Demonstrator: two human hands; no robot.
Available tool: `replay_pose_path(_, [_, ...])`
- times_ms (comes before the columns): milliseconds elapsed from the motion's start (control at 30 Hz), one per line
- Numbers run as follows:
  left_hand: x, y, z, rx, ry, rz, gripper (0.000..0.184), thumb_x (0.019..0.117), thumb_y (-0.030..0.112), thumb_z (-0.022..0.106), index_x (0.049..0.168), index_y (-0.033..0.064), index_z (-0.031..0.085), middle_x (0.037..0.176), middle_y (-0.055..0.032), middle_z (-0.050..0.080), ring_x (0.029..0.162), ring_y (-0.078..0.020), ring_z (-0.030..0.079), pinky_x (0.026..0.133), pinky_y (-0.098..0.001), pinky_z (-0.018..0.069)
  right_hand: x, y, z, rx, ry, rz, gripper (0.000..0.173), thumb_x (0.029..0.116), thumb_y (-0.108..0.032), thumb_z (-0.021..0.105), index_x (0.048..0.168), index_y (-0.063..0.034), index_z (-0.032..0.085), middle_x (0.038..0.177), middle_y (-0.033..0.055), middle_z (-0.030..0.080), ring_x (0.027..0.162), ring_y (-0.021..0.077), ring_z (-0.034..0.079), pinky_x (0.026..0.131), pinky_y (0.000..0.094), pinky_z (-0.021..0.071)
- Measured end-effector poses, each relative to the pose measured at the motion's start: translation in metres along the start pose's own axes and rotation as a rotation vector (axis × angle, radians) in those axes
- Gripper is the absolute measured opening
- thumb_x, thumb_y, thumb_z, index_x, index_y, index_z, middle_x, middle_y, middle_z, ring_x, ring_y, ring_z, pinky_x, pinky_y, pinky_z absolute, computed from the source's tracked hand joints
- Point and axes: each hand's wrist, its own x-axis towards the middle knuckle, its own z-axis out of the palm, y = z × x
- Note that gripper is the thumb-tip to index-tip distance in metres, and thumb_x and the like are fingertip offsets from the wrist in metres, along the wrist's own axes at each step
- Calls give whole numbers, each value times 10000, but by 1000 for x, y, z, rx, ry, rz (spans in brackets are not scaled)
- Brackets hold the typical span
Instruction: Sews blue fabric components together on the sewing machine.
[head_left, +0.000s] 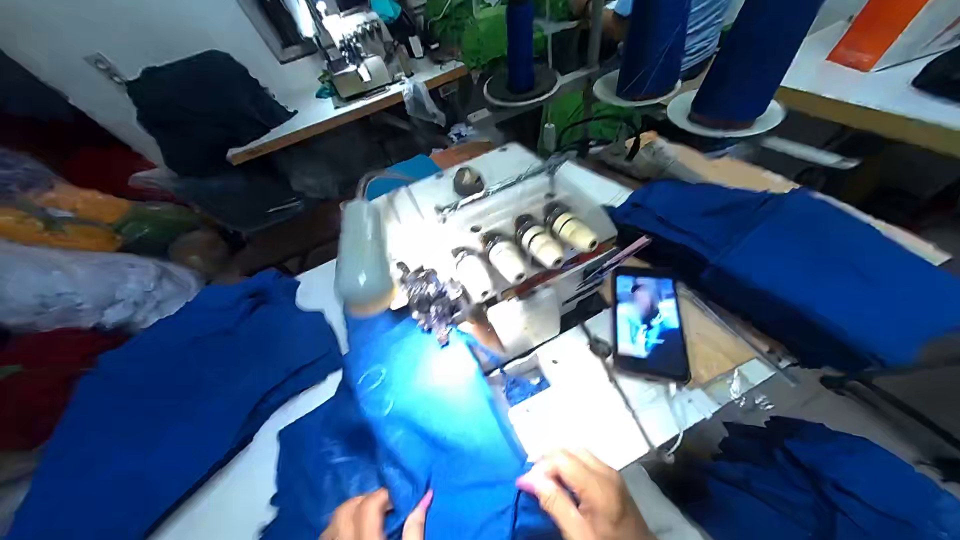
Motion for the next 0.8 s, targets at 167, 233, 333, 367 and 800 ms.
replay_pose_path(167, [-6, -7, -32, -219, 100, 60, 198, 961, 145, 604, 959, -34, 689, 849, -95, 714, 836, -41, 696, 794, -167, 552, -18, -6, 2, 30, 15, -1, 141, 993, -224, 656, 913, -117, 701, 983, -27, 683, 920, 2, 644, 793, 143, 549])
replay_pose_path(233, [-11, -7, -44, -307, 81, 24, 176, 961, 176, 633, 943, 10, 689, 845, -25, 699, 838, 33, 664, 791, -121, 542, -20, -7, 1, 51, 39, 15, 103, 976, -217, 674, 920, -143, 718, 1026, -45, 676, 962, 8, 640, 818, 153, 552])
replay_pose_path(333, [-21, -6, -46, -361, 59, -11, 163, 961, 197, 654, 944, 39, 691, 848, 9, 704, 834, 40, 667, 783, -125, 556, -22, -8, 1, 57, 68, 23, 85, 962, -198, 684, 905, -143, 715, 1032, -44, 672, 967, 12, 644, 815, 148, 555])
replay_pose_path(367, [-22, -7, -44, -369, 60, -16, 162, 957, 193, 656, 939, 36, 689, 846, 7, 704, 832, 38, 667, 782, -125, 555, -22, -7, 1, 52, 71, 26, 86, 959, -201, 687, 902, -143, 715, 1023, -46, 671, 956, 7, 643, 807, 140, 553])
replay_pose_path(800, [-27, -9, -32, -376, 48, -69, 162, 973, 207, 639, 937, 54, 680, 824, 31, 693, 796, 60, 653, 744, -100, 536, -25, -7, 5, 113, 77, 182, 110, 945, -175, 653, 842, -138, 652, 904, -56, 662, 775, -27, 623, 651, 101, 527])
